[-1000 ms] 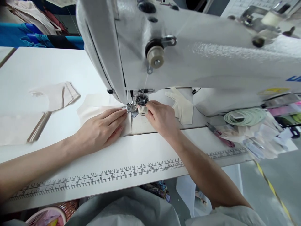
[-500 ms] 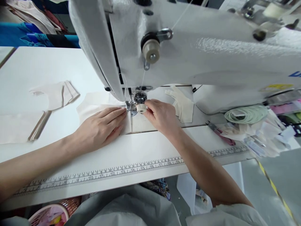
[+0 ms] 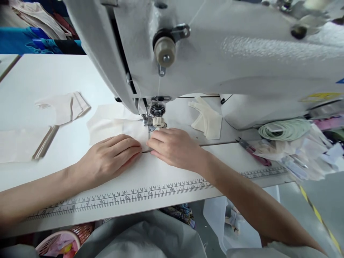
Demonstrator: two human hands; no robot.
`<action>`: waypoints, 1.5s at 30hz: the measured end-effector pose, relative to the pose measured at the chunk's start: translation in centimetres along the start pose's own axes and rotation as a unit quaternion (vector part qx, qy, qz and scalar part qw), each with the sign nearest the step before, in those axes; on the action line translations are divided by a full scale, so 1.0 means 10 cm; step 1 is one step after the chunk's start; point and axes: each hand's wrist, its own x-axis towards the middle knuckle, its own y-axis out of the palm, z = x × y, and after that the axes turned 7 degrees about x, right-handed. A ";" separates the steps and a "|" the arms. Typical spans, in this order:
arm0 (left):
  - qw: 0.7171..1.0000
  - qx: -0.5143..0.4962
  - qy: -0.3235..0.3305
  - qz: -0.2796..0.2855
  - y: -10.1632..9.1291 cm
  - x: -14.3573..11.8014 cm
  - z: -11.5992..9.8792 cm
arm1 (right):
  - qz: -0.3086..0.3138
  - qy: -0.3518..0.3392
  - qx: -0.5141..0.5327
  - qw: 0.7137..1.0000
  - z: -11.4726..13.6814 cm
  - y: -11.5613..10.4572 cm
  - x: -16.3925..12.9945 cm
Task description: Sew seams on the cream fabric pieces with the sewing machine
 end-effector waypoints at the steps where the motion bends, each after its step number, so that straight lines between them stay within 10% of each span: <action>1: 1.000 -0.009 -0.005 -0.003 0.00 0.00 0.01 | -0.004 -0.011 -0.013 1.000 0.00 0.01 0.01; 45: 0.997 0.048 0.055 -0.035 0.07 0.02 0.13 | -0.024 -0.025 0.006 0.999 0.02 0.04 -0.14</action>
